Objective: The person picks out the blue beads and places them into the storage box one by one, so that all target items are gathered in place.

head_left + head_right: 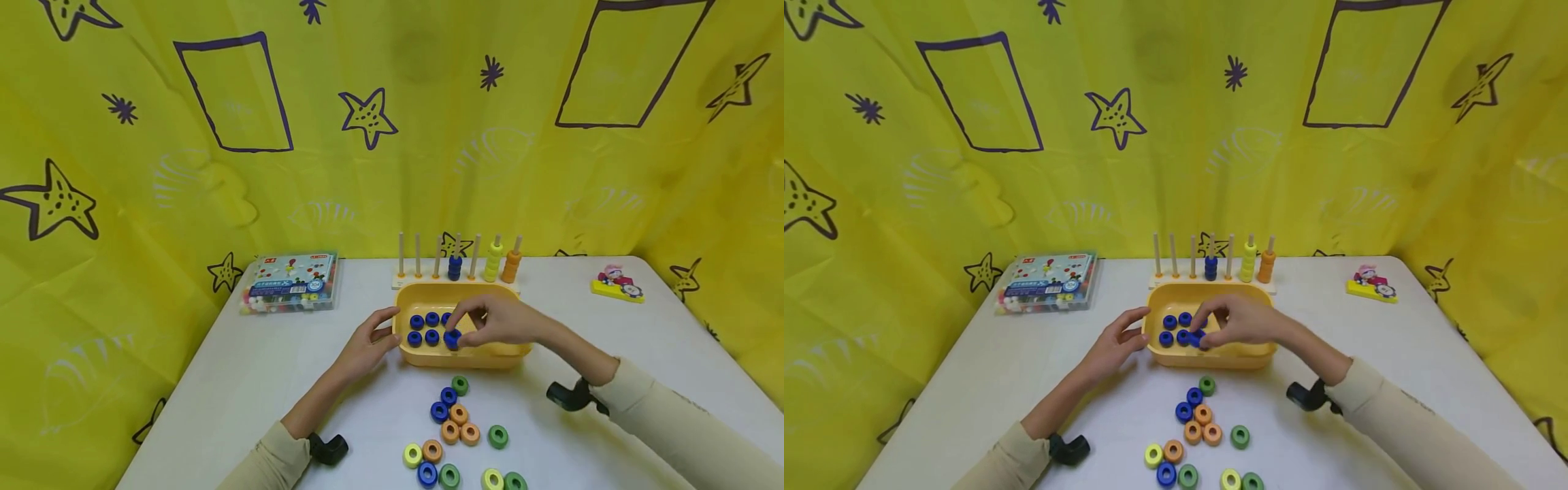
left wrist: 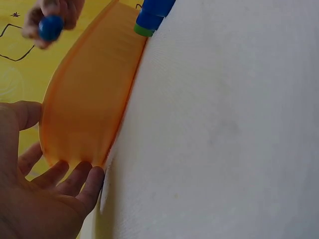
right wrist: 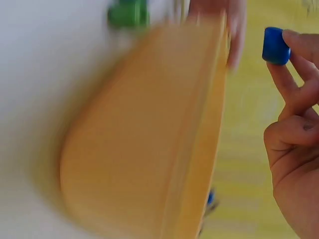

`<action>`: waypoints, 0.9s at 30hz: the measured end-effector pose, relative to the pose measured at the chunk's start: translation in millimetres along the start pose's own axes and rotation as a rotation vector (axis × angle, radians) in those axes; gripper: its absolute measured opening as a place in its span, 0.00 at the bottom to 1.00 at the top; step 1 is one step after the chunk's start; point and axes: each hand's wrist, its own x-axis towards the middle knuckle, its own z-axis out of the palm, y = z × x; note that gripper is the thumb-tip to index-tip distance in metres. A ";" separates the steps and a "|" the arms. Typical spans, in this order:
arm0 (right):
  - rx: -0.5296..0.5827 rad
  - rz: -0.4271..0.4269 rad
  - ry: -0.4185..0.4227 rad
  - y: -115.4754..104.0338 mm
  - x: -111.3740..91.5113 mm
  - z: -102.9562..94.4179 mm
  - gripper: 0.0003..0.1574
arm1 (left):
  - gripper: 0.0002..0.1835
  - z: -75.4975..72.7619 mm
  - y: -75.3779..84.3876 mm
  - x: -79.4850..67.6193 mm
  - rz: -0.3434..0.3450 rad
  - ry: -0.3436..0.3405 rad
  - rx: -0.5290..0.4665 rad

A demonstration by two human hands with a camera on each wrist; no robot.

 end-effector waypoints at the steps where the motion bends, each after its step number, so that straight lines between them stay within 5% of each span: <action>1: 0.001 0.038 0.004 8.2 0.9 -7.6 0.12 | 0.28 -0.1 -0.1 0.3 -0.002 0.000 0.000; 5: 0.011 0.121 -0.013 41.9 5.5 -24.9 0.12 | 0.28 0.4 -0.3 0.7 -0.010 0.001 -0.004; 11: -0.042 0.161 -0.058 76.5 14.3 -24.6 0.11 | 0.28 0.6 1.8 -0.3 -0.009 0.001 0.000; 27: -0.048 0.182 -0.171 91.8 30.3 -18.8 0.11 | 0.28 0.4 1.7 -1.1 -0.004 -0.001 0.007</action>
